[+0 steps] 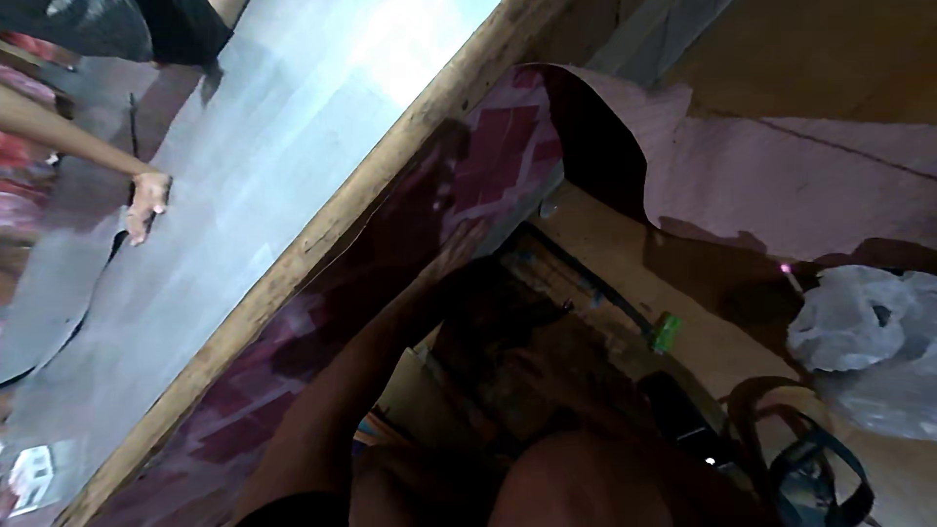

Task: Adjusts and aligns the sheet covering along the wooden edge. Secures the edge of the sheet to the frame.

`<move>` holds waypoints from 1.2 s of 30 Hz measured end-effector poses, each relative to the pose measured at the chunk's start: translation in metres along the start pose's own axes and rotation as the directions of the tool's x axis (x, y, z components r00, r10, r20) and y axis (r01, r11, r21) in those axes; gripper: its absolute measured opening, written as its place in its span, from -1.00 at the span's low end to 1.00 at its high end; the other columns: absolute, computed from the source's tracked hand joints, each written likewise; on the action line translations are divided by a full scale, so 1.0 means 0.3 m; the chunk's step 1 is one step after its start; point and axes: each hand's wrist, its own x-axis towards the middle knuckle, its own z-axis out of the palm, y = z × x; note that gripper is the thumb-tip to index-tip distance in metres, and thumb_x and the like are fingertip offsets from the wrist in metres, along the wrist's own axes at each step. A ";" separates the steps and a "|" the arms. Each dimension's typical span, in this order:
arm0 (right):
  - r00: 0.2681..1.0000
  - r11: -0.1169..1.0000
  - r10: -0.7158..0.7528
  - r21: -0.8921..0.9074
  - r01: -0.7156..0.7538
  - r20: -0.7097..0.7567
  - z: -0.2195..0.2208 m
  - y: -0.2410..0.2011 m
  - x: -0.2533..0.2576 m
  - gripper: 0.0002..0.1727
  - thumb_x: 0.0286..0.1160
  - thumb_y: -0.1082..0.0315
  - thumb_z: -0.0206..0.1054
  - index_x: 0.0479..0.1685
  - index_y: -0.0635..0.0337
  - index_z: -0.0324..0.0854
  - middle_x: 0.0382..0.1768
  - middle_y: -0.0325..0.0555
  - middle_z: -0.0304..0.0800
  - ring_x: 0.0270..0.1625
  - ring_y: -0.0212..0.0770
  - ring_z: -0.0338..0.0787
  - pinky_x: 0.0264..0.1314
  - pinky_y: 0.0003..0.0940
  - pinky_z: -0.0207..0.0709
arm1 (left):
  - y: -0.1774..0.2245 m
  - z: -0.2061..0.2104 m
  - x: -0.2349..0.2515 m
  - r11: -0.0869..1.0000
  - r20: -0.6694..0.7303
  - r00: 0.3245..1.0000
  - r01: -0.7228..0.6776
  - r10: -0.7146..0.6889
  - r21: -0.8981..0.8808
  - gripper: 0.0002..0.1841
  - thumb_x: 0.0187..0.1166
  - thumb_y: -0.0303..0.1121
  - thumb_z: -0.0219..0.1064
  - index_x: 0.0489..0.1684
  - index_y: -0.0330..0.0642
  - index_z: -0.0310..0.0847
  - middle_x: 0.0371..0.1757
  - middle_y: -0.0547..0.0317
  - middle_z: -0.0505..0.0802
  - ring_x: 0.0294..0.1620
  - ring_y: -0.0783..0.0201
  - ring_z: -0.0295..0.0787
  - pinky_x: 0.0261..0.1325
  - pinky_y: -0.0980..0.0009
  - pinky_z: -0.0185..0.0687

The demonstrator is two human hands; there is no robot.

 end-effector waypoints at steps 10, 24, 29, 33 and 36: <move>1.000 0.996 0.024 -0.089 -0.025 -0.020 -0.035 -0.013 -0.123 -0.53 0.81 0.23 0.15 0.60 0.20 0.51 0.44 0.17 0.68 0.45 0.01 0.70 0.58 -0.09 0.47 | 0.008 -0.097 0.035 0.991 0.124 0.992 -0.018 0.035 -0.135 -0.43 0.80 -0.42 0.06 0.80 -0.37 0.15 0.90 -0.28 0.04 0.94 -0.15 -0.24 0.91 -0.09 -0.44; 0.964 0.938 0.179 -0.264 -0.227 -0.195 -0.138 -0.001 -0.171 -0.56 0.82 0.13 0.13 0.41 0.24 0.64 0.24 0.19 0.77 0.30 0.09 0.76 0.44 0.07 0.54 | -0.014 -0.007 0.015 0.983 0.056 0.996 -0.075 0.067 0.168 -0.44 0.74 -0.47 0.10 0.75 -0.42 0.22 0.89 -0.32 0.04 0.95 -0.10 -0.27 0.91 -0.15 -0.48; 0.967 0.947 0.176 -0.238 -0.218 -0.184 -0.153 0.026 -0.202 -0.60 0.76 0.16 0.19 0.33 0.22 0.70 0.23 0.16 0.79 0.31 0.05 0.76 0.48 0.07 0.52 | 0.039 0.021 0.007 0.995 0.059 0.996 0.056 -0.062 0.087 -0.41 0.70 -0.57 0.11 0.78 -0.42 0.16 0.91 -0.13 0.09 0.95 0.03 -0.18 0.93 -0.01 -0.35; 0.923 0.917 0.170 -0.288 -0.277 -0.346 -0.206 0.001 -0.263 -0.57 0.79 0.17 0.12 0.37 0.26 0.67 0.28 0.19 0.77 0.36 0.10 0.74 0.50 0.06 0.51 | 0.072 0.082 -0.041 0.986 0.059 0.994 0.085 -0.094 0.144 -0.41 0.77 -0.57 0.02 0.82 -0.35 0.07 0.90 -0.08 0.14 0.94 0.03 -0.15 0.88 -0.07 -0.27; 0.801 0.831 -0.006 -0.449 -0.329 -0.598 -0.284 0.039 -0.302 -0.64 0.70 0.28 0.21 0.25 0.30 0.75 0.20 0.25 0.80 0.21 0.23 0.82 0.29 0.16 0.65 | 0.138 0.165 -0.104 0.998 -0.178 0.983 0.055 -0.053 0.004 -0.44 0.80 -0.49 0.00 0.80 -0.38 0.12 0.87 -0.15 0.21 0.92 -0.10 -0.08 0.85 -0.23 -0.31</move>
